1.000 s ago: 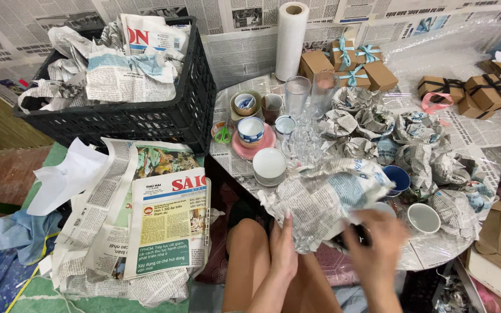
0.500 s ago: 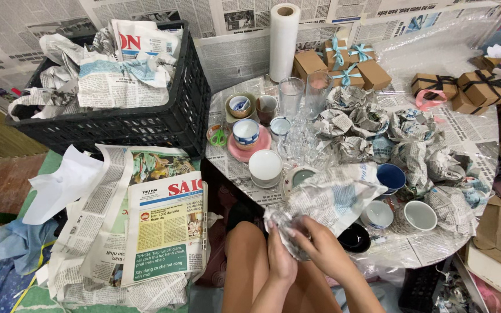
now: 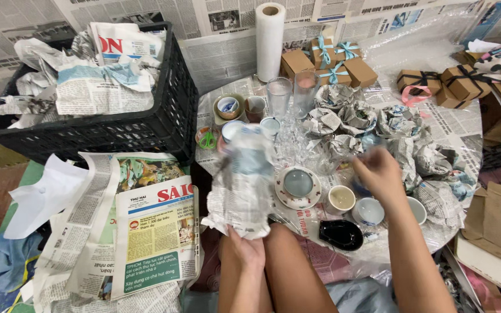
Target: The person wraps small ceramic cups and saucers individually with newspaper. They fold the newspaper around each item, place the wrapped unit into a black crate, and repeat the process with multiple items.
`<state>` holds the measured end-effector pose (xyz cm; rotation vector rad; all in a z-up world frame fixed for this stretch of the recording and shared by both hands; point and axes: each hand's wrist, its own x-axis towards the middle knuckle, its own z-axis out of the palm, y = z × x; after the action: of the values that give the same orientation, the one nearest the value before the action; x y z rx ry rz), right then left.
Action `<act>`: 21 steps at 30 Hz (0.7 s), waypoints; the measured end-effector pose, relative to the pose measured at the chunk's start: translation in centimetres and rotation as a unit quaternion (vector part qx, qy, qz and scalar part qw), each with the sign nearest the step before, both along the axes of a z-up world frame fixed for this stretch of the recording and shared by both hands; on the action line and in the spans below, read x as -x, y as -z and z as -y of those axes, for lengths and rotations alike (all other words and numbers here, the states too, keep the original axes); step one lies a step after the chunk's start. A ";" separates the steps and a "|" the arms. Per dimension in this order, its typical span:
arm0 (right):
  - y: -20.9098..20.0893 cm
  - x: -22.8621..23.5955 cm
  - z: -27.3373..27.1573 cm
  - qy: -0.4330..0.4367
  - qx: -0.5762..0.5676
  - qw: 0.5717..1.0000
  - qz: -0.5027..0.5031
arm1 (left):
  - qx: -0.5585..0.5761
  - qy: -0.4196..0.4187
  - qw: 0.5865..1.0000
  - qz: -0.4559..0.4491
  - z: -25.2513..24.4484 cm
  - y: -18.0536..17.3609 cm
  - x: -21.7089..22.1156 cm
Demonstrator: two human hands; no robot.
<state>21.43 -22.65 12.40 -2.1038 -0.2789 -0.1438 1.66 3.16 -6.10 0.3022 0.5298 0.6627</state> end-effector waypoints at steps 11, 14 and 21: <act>5.4 -9.0 -5.9 -0.037 0.391 0.919 0.035 | -0.101 0.006 0.995 -0.027 0.1 4.3 -0.7; 6.2 -10.1 -4.8 -0.057 0.395 0.917 0.016 | -0.127 0.007 0.987 -0.103 0.1 8.1 -0.4; 6.0 -10.9 -0.1 -0.095 0.402 0.910 0.033 | -0.118 0.010 0.982 -0.151 0.8 11.9 0.4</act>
<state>32.31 -22.54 6.45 -2.8711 -0.6695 0.0275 1.29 2.39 -17.98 0.6362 0.7377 0.6654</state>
